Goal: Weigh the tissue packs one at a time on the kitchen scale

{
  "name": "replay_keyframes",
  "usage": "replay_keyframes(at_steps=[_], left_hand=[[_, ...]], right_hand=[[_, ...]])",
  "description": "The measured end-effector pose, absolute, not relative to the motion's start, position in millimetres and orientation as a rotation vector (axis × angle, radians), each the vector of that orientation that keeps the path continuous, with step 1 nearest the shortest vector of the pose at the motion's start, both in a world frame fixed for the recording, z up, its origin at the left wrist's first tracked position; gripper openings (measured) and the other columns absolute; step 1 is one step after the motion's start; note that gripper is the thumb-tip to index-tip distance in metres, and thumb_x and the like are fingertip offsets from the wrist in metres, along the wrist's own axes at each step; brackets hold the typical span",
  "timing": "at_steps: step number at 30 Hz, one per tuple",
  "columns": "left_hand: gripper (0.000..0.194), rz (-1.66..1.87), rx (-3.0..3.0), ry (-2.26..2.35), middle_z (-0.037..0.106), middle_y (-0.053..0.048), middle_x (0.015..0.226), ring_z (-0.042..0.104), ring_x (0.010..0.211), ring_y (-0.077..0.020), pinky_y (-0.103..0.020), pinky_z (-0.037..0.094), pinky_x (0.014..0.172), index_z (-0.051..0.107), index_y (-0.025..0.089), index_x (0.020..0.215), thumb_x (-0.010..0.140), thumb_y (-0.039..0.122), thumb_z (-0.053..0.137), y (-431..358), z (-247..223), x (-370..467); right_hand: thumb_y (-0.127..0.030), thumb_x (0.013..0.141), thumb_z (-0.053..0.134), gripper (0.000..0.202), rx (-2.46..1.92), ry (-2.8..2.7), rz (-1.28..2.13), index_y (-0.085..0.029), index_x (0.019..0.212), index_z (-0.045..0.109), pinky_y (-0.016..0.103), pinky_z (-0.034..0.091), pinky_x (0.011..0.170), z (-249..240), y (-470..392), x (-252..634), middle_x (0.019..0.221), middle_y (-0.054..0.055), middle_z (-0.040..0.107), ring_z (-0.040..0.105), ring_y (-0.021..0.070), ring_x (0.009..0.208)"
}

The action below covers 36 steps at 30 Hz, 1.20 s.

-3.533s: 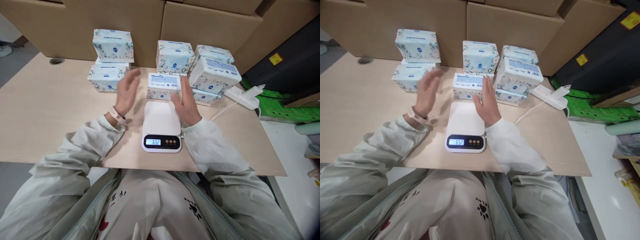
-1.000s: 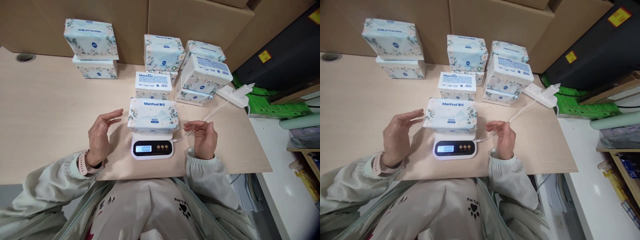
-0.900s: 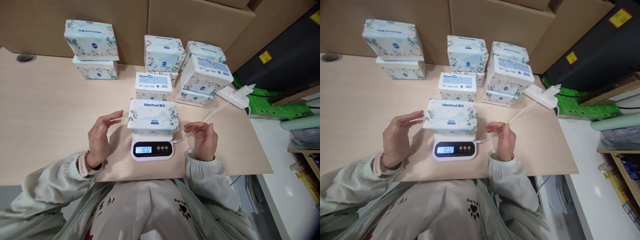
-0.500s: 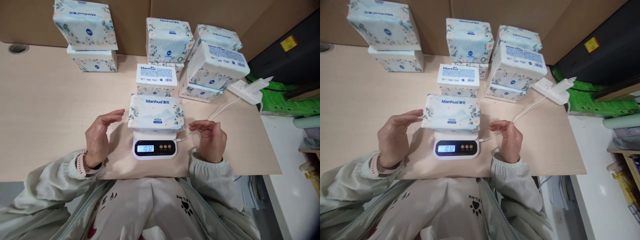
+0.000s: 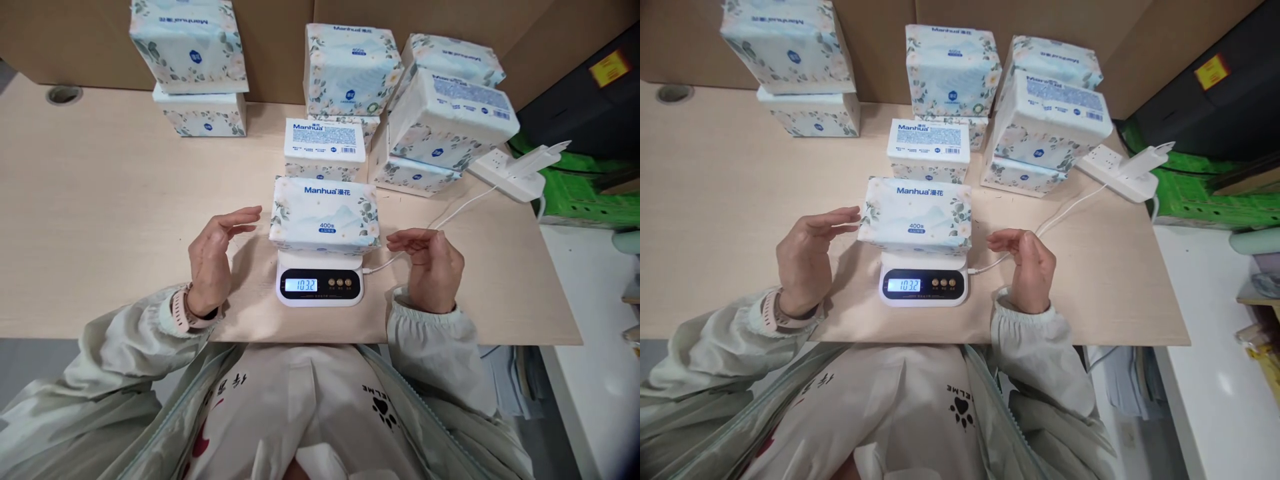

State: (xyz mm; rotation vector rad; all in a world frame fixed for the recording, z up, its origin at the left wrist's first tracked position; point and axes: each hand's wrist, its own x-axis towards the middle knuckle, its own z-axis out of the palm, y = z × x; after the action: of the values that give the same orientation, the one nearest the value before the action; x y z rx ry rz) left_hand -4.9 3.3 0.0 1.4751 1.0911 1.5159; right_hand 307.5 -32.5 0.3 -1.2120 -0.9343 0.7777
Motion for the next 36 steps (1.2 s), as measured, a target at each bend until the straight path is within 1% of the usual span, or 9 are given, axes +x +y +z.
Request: replay_keyframes(at_steps=[3,9,13,18,23,27,30,33,36], left_hand=[[0.039,1.523,1.474,1.094,0.081,-0.01,0.125,0.075,0.124,-0.0312,-0.049,0.064,0.103,0.083,0.023,0.109,0.107,0.052,0.058,3,-1,-5],[0.039,1.475,1.5,1.104,0.083,-0.006,0.124,0.077,0.123,-0.0309,-0.051,0.062,0.109,0.088,0.025,0.116,0.108,0.049,0.058,4,-7,-10],[0.036,1.518,1.524,1.098,0.084,-0.001,0.121,0.078,0.122,-0.028,-0.047,0.063,0.107,0.089,0.033,0.115,0.11,0.048,0.057,6,-6,-12],[0.034,1.388,1.598,0.982,0.081,0.002,0.13,0.078,0.126,-0.0266,-0.045,0.065,0.113,0.085,0.036,0.127,0.11,0.051,0.059,2,-12,-12],[0.042,1.385,1.591,0.835,0.07,0.008,0.149,0.065,0.146,-0.0295,-0.044,0.061,0.12,0.074,0.033,0.144,0.108,0.052,0.066,12,11,-5],[0.065,1.433,1.658,0.868,0.065,0.004,0.156,0.048,0.159,-0.0367,-0.05,0.055,0.125,0.069,0.024,0.149,0.101,0.066,0.068,68,43,8],[0.066,1.406,1.667,0.844,0.062,0.002,0.16,0.048,0.159,-0.0323,-0.045,0.053,0.124,0.06,0.017,0.157,0.103,0.056,0.064,124,43,23],[0.058,1.337,1.553,0.938,0.061,0.001,0.16,0.054,0.155,-0.0271,-0.039,0.053,0.122,0.06,0.014,0.155,0.104,0.042,0.062,156,24,36],[0.051,1.336,1.485,1.02,0.064,-0.002,0.158,0.059,0.15,-0.0264,-0.041,0.055,0.12,0.062,0.012,0.152,0.106,0.034,0.062,162,11,35]], right_hand=[[-0.059,0.102,0.063,0.046,-1.216,-0.967,0.793,-0.02,0.088,0.083,0.038,0.058,0.076,-3,-33,309,0.085,0.007,0.082,0.074,0.0209,0.076],[-0.055,0.104,0.062,0.043,-1.227,-1.045,0.842,-0.022,0.092,0.085,0.036,0.059,0.08,-5,-33,312,0.092,0.006,0.085,0.077,0.0202,0.082],[-0.055,0.105,0.06,0.042,-1.288,-1.092,0.828,-0.025,0.092,0.086,0.04,0.063,0.084,-5,-34,315,0.094,0.005,0.086,0.078,0.022,0.085],[-0.056,0.103,0.064,0.038,-1.198,-1.387,0.92,-0.033,0.129,0.082,0.052,0.067,0.104,-13,-39,316,0.127,0.003,0.084,0.08,0.0273,0.114],[-0.053,0.101,0.069,0.052,-1.087,-1.599,0.866,-0.042,0.151,0.065,0.053,0.067,0.11,2,-22,306,0.147,-0.002,0.075,0.075,0.026,0.128],[-0.066,0.099,0.064,0.064,-1.045,-1.65,0.734,-0.033,0.154,0.062,0.052,0.059,0.121,26,39,300,0.154,0.004,0.069,0.062,0.0283,0.147],[-0.077,0.096,0.058,0.076,-1.051,-1.692,0.688,-0.031,0.156,0.057,0.053,0.052,0.126,20,97,298,0.158,0.007,0.064,0.055,0.0292,0.153],[-0.085,0.09,0.059,0.086,-1.143,-1.69,0.696,-0.031,0.157,0.053,0.057,0.049,0.126,-1,136,297,0.163,0.011,0.058,0.057,0.0301,0.149],[-0.089,0.084,0.06,0.095,-1.254,-1.579,0.619,-0.028,0.157,0.051,0.065,0.05,0.122,-5,136,295,0.162,0.014,0.057,0.06,0.0341,0.144]])
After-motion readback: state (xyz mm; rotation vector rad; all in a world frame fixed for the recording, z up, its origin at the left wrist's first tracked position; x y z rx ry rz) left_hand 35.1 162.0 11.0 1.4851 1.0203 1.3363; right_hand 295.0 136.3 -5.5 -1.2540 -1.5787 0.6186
